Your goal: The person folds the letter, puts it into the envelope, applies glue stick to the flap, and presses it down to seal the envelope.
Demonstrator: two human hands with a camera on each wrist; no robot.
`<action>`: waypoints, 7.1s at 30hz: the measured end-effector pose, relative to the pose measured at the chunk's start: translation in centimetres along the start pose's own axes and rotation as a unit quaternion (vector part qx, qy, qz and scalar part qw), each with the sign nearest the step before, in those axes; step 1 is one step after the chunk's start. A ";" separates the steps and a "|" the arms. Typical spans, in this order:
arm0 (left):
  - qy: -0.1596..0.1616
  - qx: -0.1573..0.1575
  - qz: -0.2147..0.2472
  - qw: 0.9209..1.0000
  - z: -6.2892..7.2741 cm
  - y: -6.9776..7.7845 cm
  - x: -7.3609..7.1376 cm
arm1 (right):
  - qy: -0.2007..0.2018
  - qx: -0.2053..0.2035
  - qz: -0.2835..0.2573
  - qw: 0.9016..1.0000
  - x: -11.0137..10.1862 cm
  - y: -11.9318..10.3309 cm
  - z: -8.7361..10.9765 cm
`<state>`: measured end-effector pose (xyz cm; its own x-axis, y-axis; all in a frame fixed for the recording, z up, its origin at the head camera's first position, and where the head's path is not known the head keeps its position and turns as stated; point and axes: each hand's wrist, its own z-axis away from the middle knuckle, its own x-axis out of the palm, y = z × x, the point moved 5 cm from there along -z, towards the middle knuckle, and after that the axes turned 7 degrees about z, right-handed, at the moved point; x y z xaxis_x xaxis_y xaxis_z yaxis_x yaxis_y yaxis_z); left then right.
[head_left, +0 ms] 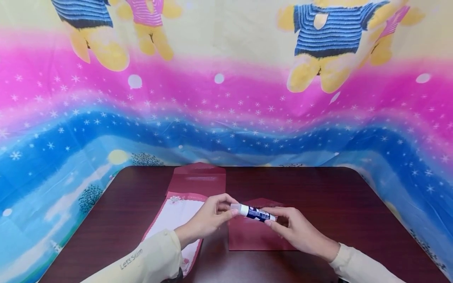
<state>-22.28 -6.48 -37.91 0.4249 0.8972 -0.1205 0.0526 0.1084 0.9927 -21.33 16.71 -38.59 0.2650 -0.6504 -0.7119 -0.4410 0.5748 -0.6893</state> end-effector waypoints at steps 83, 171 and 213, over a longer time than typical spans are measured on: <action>0.006 -0.030 -0.001 1.000 0.9 -1.4 2.7 | 0.051 -0.182 0.331 0.925 1.9 -3.0 -0.4; -0.039 0.187 -0.580 0.792 0.3 -3.2 6.1 | -0.005 0.238 0.219 0.946 -11.0 16.6 3.8; -0.045 0.205 -0.591 0.779 0.4 -3.2 6.4 | -0.018 0.280 0.209 0.937 -11.6 18.0 4.1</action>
<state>-19.38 -1.28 -41.89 -0.0785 0.2383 -0.9680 0.7317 0.6733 0.1064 -28.79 36.66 -43.28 0.2022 -0.3001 -0.9322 0.0030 0.9521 -0.3058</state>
